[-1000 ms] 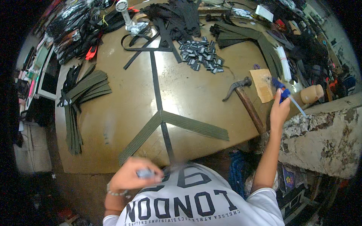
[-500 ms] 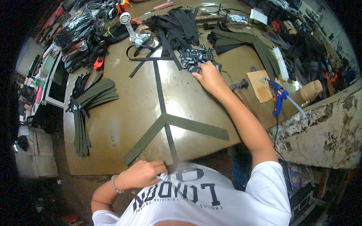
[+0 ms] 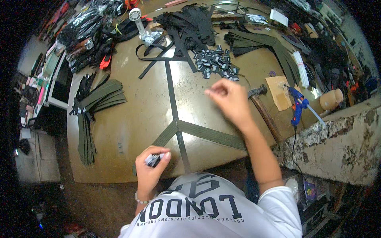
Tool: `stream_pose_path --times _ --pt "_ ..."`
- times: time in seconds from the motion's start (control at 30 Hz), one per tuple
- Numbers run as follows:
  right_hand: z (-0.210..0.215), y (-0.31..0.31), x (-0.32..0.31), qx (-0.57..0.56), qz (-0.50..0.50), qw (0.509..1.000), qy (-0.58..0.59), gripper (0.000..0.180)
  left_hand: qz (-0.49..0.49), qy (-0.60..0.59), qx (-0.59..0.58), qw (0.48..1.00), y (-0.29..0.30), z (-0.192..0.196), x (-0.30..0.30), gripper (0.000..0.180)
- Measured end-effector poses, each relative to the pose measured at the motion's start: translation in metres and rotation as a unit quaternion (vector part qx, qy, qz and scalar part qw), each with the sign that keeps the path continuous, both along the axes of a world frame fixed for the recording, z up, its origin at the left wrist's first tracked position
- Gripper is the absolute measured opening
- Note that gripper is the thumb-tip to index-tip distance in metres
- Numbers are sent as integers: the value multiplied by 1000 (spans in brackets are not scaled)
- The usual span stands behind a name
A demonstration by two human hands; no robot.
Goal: The person assembles belts by applying hot glue to black straps, attaching green fabric pieces, and affixing small rectangular tags. The person repeats this process for multiple belt units on a cluttered workbench.
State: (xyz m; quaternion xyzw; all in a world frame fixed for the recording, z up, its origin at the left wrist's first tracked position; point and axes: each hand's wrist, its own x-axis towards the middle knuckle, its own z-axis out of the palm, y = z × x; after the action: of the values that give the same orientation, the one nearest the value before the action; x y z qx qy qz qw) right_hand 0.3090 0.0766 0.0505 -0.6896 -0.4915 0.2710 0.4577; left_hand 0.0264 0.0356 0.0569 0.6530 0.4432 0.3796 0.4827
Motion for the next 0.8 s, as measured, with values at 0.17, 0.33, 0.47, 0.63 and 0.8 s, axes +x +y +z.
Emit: stream_pose_path --times 0.17,0.33,0.47,0.63,0.8 --pt "-7 -54 -69 -183 166 905 346 14 -65 114 195 972 6 -2 20 34" --pt "-24 -69 -68 -172 230 853 436 20 -51 139 167 975 1 -1 26 33" --pt "-22 -67 -52 -112 331 836 422 24 -32 96 155 983 3 -2 26 26" --pt "-25 -67 -65 -67 250 848 462 24 7 13 -2 1000 6 -6 26 18" --pt "-29 -67 -80 -107 248 862 429 18 60 -53 -175 981 8 -15 19 15"
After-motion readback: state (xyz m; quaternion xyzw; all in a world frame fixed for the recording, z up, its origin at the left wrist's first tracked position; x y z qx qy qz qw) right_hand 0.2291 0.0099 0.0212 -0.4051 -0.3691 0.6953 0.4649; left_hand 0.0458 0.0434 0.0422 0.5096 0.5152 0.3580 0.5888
